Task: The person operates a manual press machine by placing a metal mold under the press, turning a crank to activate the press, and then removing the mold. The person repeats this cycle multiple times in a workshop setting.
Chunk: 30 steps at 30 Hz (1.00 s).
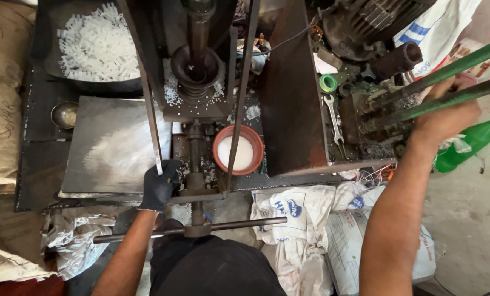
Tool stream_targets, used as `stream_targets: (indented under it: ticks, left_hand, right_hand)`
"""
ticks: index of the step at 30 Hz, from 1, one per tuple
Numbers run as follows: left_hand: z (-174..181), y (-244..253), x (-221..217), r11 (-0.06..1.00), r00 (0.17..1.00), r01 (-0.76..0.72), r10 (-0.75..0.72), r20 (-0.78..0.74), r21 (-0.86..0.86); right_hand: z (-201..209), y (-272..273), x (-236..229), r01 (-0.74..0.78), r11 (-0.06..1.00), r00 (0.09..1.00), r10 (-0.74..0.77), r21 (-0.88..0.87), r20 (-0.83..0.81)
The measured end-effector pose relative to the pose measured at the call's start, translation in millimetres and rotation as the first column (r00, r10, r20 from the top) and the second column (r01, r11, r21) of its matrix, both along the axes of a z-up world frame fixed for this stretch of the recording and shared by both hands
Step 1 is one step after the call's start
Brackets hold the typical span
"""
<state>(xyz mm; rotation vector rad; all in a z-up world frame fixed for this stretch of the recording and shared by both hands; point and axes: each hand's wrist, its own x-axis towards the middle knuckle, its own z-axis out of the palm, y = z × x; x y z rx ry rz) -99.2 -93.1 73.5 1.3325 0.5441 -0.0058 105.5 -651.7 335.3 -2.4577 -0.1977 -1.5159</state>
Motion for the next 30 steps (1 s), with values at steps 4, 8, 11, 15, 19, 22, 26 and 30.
stream_targets:
  ticks: [4, 8, 11, 15, 19, 22, 26, 30]
  left_hand:
    - [-2.1, 0.3, -1.0, 1.000, 1.000, 0.010, -0.010, 0.002, 0.016]
    - [-2.7, 0.1, -0.8, 0.999, 0.999, 0.005, -0.003, 0.048, -0.038]
    - [-1.9, -0.5, -1.2, 0.994, 0.999, 0.001, 0.002, 0.036, -0.105]
    - [0.8, 0.5, -1.2, 0.998, 1.000, 0.015, -0.014, 0.004, -0.058]
    - [2.0, 0.4, -0.7, 0.998, 1.000, 0.011, -0.011, -0.002, -0.055]
    - [1.9, 1.5, -0.1, 0.999, 1.000, 0.028, -0.028, 0.011, 0.047]
    - [-1.8, 0.4, -2.4, 1.000, 1.000, 0.016, -0.016, -0.002, 0.011]
    - [-4.3, 1.9, 1.0, 0.999, 1.000, 0.022, -0.022, -0.019, 0.025]
  right_hand:
    - [-0.3, 1.8, 1.6, -0.014, 0.996, 1.000, 0.015, 0.084, -0.010]
    - [-0.3, 3.3, 2.5, 0.071, 0.997, 0.997, -0.071, 0.039, 0.020]
    - [-1.1, 1.5, 3.4, 0.020, 0.999, 0.999, -0.021, 0.027, 0.041]
    - [-5.9, -7.5, 5.8, 0.049, 0.998, 0.999, -0.050, 0.028, 0.021]
    - [-14.0, -22.7, 12.4, 0.028, 0.997, 1.000, -0.028, 0.078, 0.006]
    - [-20.3, -34.0, 18.9, 0.069, 0.997, 0.997, -0.070, 0.027, 0.045]
    - [-26.8, -48.8, 19.4, 0.094, 0.996, 0.994, -0.093, -0.003, 0.059]
    - [-24.4, -52.3, 24.3, -0.047, 0.995, 0.998, 0.049, 0.092, -0.025]
